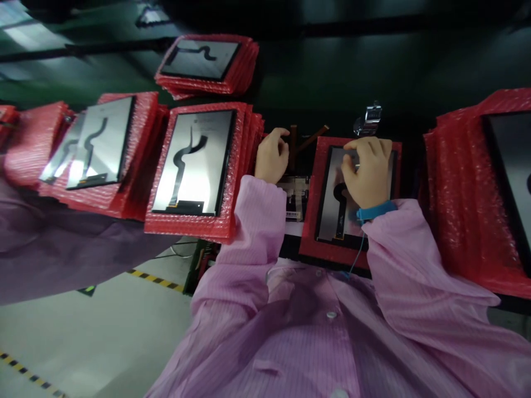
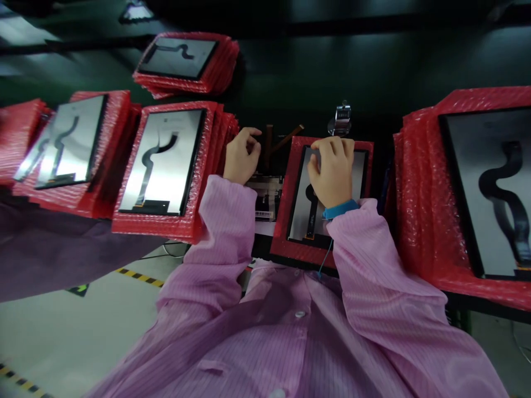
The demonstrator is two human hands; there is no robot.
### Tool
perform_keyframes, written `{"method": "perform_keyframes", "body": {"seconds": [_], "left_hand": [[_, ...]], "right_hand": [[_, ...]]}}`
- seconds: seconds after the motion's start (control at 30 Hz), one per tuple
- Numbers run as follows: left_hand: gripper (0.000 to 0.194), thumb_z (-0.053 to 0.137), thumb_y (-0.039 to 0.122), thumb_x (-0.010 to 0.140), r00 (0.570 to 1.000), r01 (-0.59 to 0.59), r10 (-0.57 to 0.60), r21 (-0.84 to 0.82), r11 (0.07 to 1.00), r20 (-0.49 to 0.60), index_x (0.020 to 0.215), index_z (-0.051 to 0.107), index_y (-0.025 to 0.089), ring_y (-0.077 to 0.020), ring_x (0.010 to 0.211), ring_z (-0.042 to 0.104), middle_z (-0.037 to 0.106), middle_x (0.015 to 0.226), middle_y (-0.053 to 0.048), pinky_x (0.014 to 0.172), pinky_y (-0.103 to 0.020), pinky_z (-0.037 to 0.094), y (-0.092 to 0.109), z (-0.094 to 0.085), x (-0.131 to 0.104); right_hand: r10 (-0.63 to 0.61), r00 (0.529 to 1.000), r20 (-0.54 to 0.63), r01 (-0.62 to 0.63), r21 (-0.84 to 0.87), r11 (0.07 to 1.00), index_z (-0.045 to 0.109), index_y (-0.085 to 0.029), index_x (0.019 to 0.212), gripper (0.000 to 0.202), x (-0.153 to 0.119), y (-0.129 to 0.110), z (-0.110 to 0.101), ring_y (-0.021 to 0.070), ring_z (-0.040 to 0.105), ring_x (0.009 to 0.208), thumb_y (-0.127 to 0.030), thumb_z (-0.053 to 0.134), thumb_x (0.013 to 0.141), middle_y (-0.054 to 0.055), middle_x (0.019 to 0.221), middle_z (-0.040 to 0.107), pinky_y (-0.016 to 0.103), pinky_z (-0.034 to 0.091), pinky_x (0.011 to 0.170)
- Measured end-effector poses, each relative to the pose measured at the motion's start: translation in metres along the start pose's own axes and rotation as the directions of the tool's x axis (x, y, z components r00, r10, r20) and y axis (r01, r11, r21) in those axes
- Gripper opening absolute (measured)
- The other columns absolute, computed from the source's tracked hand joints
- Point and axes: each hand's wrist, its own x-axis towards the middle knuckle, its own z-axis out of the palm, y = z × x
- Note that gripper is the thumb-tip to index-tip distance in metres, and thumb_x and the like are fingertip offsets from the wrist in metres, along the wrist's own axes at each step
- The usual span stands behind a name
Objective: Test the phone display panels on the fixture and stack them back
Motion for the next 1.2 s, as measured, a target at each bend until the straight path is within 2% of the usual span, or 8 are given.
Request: {"method": "perform_keyframes", "body": {"seconds": [0.13,0.27,0.37,0.47,0.6,0.83,0.97,1.2], "left_hand": [[0.032,0.049,-0.002,0.083,0.997,0.026,-0.028,-0.042,0.999,-0.068,0.099,0.065,0.019,-0.0163,0.085,0.066,0.067,0.08,-0.001,0.085,-0.03,0.052,-0.003,-0.003,0.001],[0.036,0.048,-0.006,0.078,0.999,0.041,-0.042,-0.045,0.998,-0.023,0.095,0.067,0.019,-0.0157,0.085,0.066,0.069,0.084,-0.003,0.085,-0.029,0.052,-0.003,-0.012,-0.001],[0.036,0.05,-0.006,0.075,0.997,0.043,-0.039,-0.058,0.997,0.065,0.092,0.067,0.019,-0.0155,0.085,0.065,0.069,0.091,-0.004,0.084,-0.029,0.053,0.003,-0.025,-0.007],[0.032,0.05,-0.002,0.079,0.993,0.025,-0.022,-0.027,0.999,0.12,0.092,0.067,0.022,-0.0166,0.085,0.066,0.068,0.088,-0.002,0.086,-0.031,0.053,0.011,-0.036,-0.02],[0.023,0.05,0.006,0.088,0.988,0.03,-0.047,0.119,0.992,0.146,0.099,0.065,0.019,-0.0217,0.091,0.066,0.07,0.094,-0.006,0.09,-0.037,0.053,0.02,-0.039,-0.052],[0.026,0.048,0.017,0.095,0.964,0.244,-0.261,0.204,0.948,0.058,0.119,0.058,0.018,-0.0267,0.104,0.07,0.071,0.113,-0.013,0.093,-0.039,0.055,0.017,-0.022,-0.094],[0.03,0.05,0.015,0.094,0.958,0.27,-0.28,0.139,0.953,0.057,0.123,0.056,0.018,-0.0274,0.113,0.068,0.07,0.121,-0.014,0.1,-0.042,0.053,0.012,-0.018,-0.096],[0.029,0.046,0.013,0.096,0.961,0.249,-0.258,0.099,0.963,0.096,0.124,0.056,0.015,-0.0272,0.118,0.066,0.068,0.125,-0.017,0.104,-0.044,0.052,0.01,-0.019,-0.095]], "right_hand": [[-0.061,0.998,-0.003,0.061,0.04,0.997,0.062,-0.018,0.101,0.019,-0.002,-0.002,0.003,0.031,0.052,0.112,-0.013,0.048,0.089,0.012,0.106,0.063,0.054,0.043,0.103],[-0.188,0.979,0.084,0.185,0.047,0.982,0.065,-0.017,0.103,0.022,-0.005,-0.009,0.006,0.0298,0.053,0.107,-0.014,0.046,0.093,0.012,0.106,0.065,0.05,0.045,0.099],[-0.321,0.919,0.227,0.324,0.027,0.946,0.068,-0.015,0.106,0.025,-0.011,-0.02,0.008,0.0291,0.053,0.105,-0.015,0.044,0.096,0.013,0.105,0.066,0.046,0.047,0.093],[-0.434,0.82,0.374,0.468,0.0,0.884,0.069,-0.014,0.104,0.025,-0.016,-0.035,0.008,0.0279,0.054,0.102,-0.015,0.046,0.096,0.013,0.103,0.067,0.042,0.046,0.089],[-0.4,0.756,0.518,0.493,-0.049,0.869,0.068,-0.013,0.104,0.022,-0.012,-0.059,0.007,0.0271,0.056,0.101,-0.014,0.048,0.096,0.014,0.103,0.067,0.039,0.046,0.081],[-0.235,0.817,0.526,0.34,-0.11,0.934,0.068,-0.013,0.111,0.035,0.017,-0.089,0.043,0.0289,0.058,0.104,-0.007,0.04,0.092,0.018,0.117,0.065,0.036,0.044,0.062],[-0.222,0.845,0.486,0.288,-0.064,0.956,0.072,-0.014,0.105,0.035,0.023,-0.088,0.062,0.0284,0.059,0.105,-0.009,0.04,0.092,0.018,0.117,0.064,0.036,0.047,0.064],[-0.183,0.844,0.504,0.193,0.031,0.981,0.073,-0.014,0.103,0.029,0.024,-0.085,0.063,0.0277,0.059,0.11,-0.017,0.045,0.097,0.016,0.118,0.063,0.037,0.05,0.075]]}}
